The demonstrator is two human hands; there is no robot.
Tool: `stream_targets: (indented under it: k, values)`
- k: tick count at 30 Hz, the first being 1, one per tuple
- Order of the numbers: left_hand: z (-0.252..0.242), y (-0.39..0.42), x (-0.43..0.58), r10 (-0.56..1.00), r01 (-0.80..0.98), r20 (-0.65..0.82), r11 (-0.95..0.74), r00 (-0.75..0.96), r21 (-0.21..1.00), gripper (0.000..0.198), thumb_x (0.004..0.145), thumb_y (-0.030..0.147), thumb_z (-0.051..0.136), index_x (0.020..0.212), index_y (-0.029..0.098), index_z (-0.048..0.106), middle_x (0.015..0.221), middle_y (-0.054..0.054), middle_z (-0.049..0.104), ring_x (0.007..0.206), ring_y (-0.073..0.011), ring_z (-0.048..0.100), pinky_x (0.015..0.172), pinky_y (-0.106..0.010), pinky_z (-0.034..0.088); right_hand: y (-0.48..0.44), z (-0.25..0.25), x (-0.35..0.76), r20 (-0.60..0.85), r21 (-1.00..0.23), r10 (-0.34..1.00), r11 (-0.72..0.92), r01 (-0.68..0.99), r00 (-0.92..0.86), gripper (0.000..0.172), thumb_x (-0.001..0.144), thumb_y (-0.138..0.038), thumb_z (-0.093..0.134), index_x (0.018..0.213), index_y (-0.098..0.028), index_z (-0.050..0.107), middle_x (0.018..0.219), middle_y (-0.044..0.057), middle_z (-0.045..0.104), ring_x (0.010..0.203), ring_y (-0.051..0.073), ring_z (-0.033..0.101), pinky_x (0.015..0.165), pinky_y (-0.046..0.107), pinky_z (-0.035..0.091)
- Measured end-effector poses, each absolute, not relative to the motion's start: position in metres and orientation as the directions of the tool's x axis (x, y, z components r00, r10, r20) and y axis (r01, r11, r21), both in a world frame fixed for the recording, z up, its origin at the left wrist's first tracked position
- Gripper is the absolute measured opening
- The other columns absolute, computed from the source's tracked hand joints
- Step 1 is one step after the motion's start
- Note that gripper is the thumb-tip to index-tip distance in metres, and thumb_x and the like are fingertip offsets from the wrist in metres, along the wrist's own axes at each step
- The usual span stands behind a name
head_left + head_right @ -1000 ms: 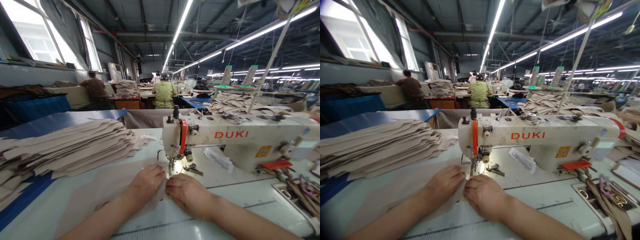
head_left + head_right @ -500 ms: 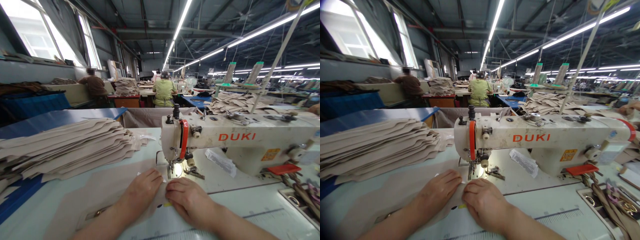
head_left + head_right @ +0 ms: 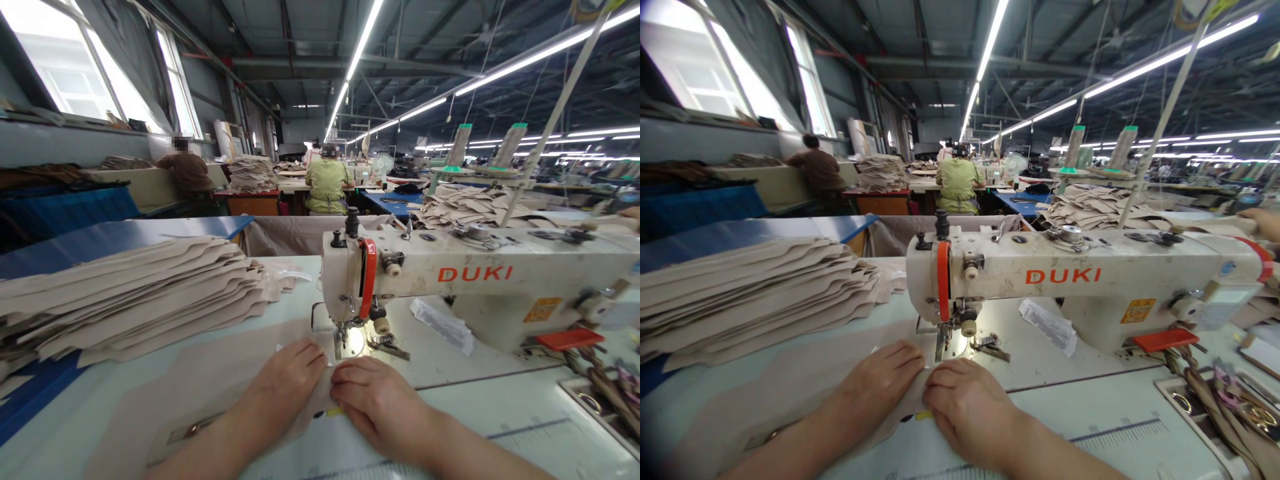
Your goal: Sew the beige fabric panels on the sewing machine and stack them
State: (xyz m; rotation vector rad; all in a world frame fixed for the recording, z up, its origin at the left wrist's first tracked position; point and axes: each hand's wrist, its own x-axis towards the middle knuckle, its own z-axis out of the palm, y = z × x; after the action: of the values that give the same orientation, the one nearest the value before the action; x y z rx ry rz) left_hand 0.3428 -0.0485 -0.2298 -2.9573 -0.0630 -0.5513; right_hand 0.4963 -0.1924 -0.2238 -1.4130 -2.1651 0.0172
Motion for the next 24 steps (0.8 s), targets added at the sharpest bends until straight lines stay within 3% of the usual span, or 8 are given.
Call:
stream_targets:
  k: [8,14,18,24]
  values:
    - [-0.224,-0.052,0.343,0.037,0.086,0.341,-0.988,0.939,-0.130,0.022,0.084,-0.004,0.051,0.090,0.016,0.061,0.092,-0.005,0.066,0.085,-0.0204,0.062,0.078,-0.033,0.054,-0.192,-0.222,0.497,0.445,-0.321,0.849,0.448,0.835,-0.285,0.019,0.093,-0.013,0.047,0.096,-0.018,0.065,0.097,0.007,0.069,0.099,0.019,0.060,0.095,0.029,0.045]
    - [-0.228,-0.053,0.342,0.042,0.097,0.350,-0.985,0.936,-0.140,0.024,0.084,-0.004,0.049,0.089,0.015,0.061,0.093,-0.006,0.067,0.085,-0.0208,0.063,0.078,-0.034,0.056,-0.188,-0.222,0.502,0.422,-0.331,0.898,0.281,0.901,-0.125,0.017,0.093,-0.014,0.049,0.098,-0.019,0.065,0.091,0.005,0.067,0.088,0.019,0.058,0.084,0.031,0.048]
    - [-0.229,-0.055,0.340,0.059,0.117,0.359,-0.983,0.931,-0.142,0.027,0.084,-0.003,0.045,0.095,0.015,0.062,0.096,-0.007,0.068,0.088,-0.0209,0.064,0.080,-0.034,0.056,-0.183,-0.219,0.501,0.379,-0.289,0.919,0.226,0.930,-0.106,0.019,0.091,-0.014,0.054,0.107,-0.018,0.063,0.097,0.006,0.065,0.095,0.021,0.055,0.089,0.034,0.047]
    - [-0.225,-0.058,0.332,0.003,0.081,0.401,-0.981,0.916,-0.177,0.031,0.086,0.001,0.044,0.104,0.012,0.066,0.104,-0.011,0.071,0.098,-0.0225,0.066,0.092,-0.035,0.053,-0.181,-0.217,0.498,0.337,-0.215,0.935,0.188,0.958,-0.108,0.011,0.089,-0.014,0.057,0.096,-0.018,0.064,0.095,0.005,0.062,0.095,0.022,0.055,0.089,0.034,0.047]
